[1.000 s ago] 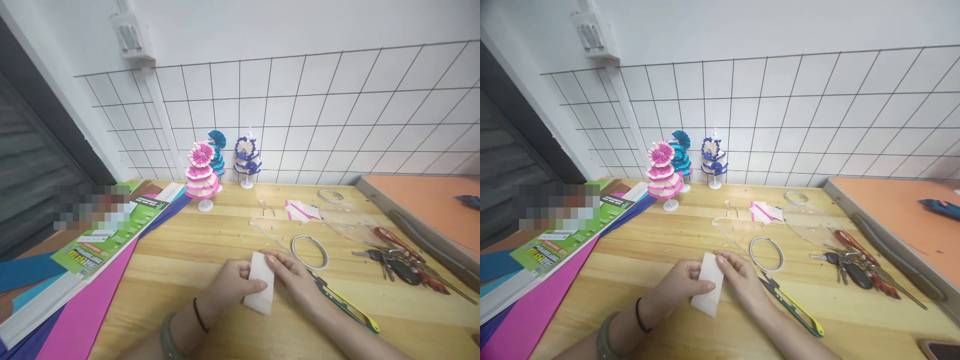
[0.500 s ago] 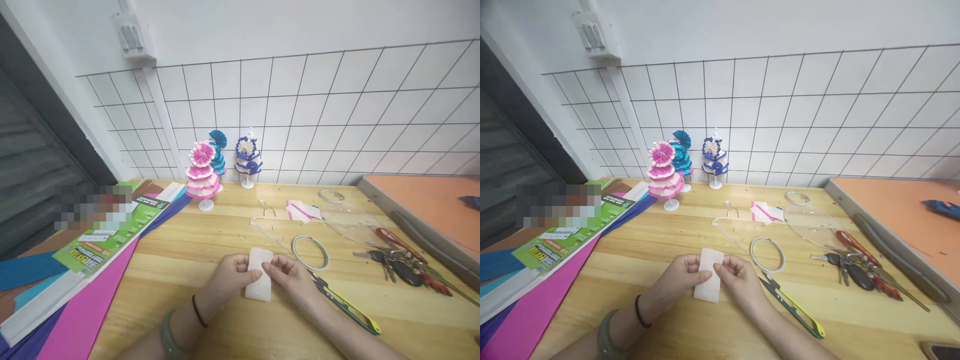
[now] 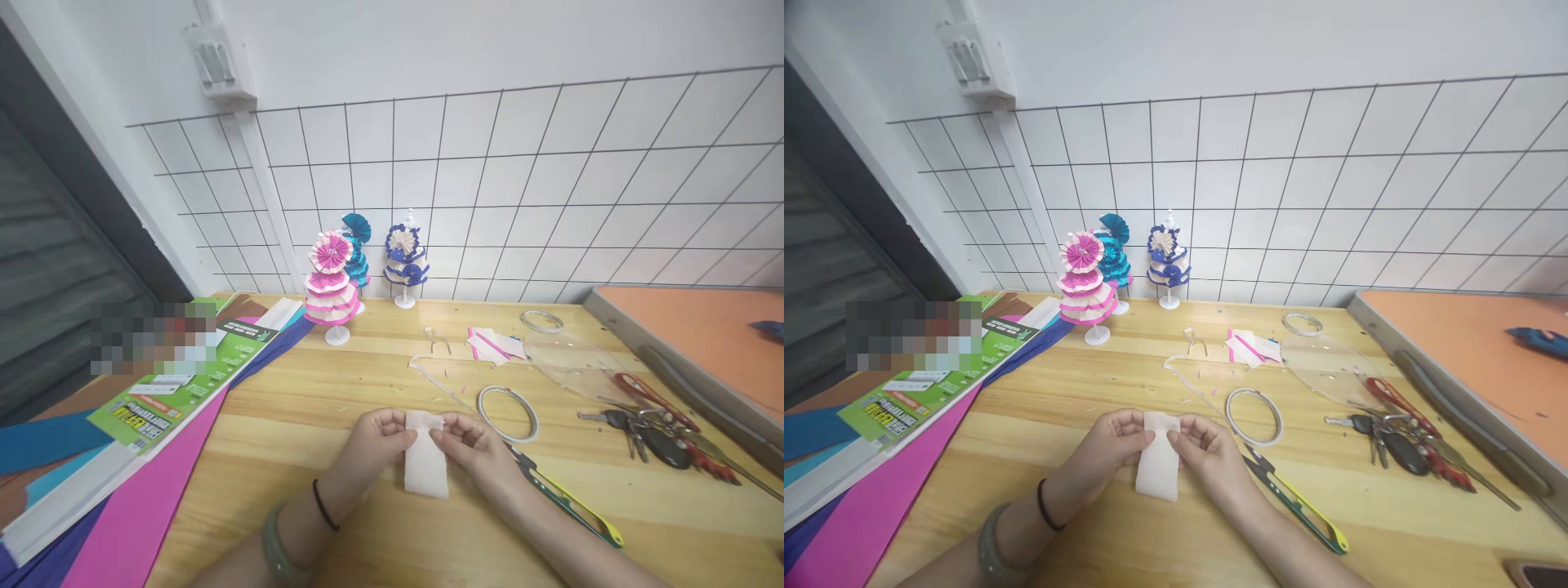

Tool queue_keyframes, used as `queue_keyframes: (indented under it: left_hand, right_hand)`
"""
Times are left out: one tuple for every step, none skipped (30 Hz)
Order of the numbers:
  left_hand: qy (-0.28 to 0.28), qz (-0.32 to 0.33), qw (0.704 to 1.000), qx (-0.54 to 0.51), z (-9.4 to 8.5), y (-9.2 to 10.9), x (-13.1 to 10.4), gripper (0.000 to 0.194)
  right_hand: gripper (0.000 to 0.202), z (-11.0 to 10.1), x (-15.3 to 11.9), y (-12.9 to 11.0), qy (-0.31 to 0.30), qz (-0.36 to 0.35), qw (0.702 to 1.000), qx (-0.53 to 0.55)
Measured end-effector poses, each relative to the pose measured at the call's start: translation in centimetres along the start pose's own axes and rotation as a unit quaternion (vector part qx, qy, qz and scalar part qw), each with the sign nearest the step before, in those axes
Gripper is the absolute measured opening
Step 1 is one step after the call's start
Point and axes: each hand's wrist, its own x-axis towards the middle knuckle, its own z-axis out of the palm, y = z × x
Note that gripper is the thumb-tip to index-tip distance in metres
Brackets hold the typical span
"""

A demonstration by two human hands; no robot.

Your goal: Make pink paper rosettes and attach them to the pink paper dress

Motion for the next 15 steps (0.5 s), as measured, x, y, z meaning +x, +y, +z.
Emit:
queue_keyframes:
  left_hand:
    - [-0.002,-0.002,1.0,-0.005,-0.04,0.03,0.0,0.033]
    - [-0.003,-0.003,1.0,-0.01,-0.06,0.08,-0.01,0.032]
    - [-0.003,-0.005,1.0,-0.015,-0.07,0.15,-0.02,0.031]
    - [-0.002,-0.007,1.0,-0.018,-0.06,0.24,-0.04,0.03]
    - [0.0,-0.009,1.0,-0.021,-0.04,0.34,-0.06,0.03]
    - [0.001,-0.011,1.0,-0.023,-0.02,0.44,-0.08,0.03]
    - [0.002,-0.013,1.0,-0.025,0.01,0.53,-0.1,0.03]
    - [0.001,-0.013,1.0,-0.026,0.03,0.6,-0.11,0.03]
    - [-0.001,-0.012,1.0,-0.027,0.04,0.65,-0.12,0.03]
    - [-0.002,-0.01,1.0,-0.027,0.04,0.68,-0.12,0.029]
    - [-0.003,-0.009,1.0,-0.026,0.02,0.68,-0.11,0.028]
    - [-0.004,-0.007,1.0,-0.023,-0.01,0.66,-0.09,0.027]
    - [-0.005,-0.006,1.0,-0.021,-0.03,0.64,-0.07,0.026]
    - [-0.006,-0.005,1.0,-0.019,-0.06,0.62,-0.05,0.026]
    - [-0.007,-0.005,1.0,-0.019,-0.09,0.6,-0.02,0.026]
  right_hand:
    - [0.036,-0.02,-0.03,-0.07,0.003,0.0,1.0,-0.001]
    - [0.035,-0.04,-0.07,-0.14,0.008,0.001,1.0,-0.003]
    - [0.033,-0.07,-0.11,-0.21,0.012,0.001,1.0,-0.006]
    - [0.032,-0.11,-0.15,-0.26,0.013,0.001,1.0,-0.008]
    - [0.031,-0.16,-0.18,-0.27,0.015,0.001,1.0,-0.01]
    - [0.029,-0.22,-0.19,-0.24,0.016,0.001,1.0,-0.009]
    - [0.027,-0.31,-0.18,-0.16,0.017,0.001,1.0,-0.007]
    - [0.025,-0.4,-0.16,-0.05,0.019,0.002,1.0,-0.004]
    - [0.023,-0.5,-0.13,0.08,0.02,0.004,1.0,0.001]
    - [0.021,-0.6,-0.1,0.2,0.021,0.005,1.0,0.005]
    - [0.019,-0.7,-0.08,0.3,0.02,0.005,1.0,0.007]
    - [0.018,-0.77,-0.06,0.35,0.017,0.002,1.0,0.005]
    - [0.017,-0.83,-0.06,0.36,0.015,-0.004,1.0,-0.002]
    - [0.016,-0.88,-0.09,0.31,0.014,-0.011,1.0,-0.012]
    - [0.016,-0.9,-0.12,0.23,0.014,-0.021,0.999,-0.025]
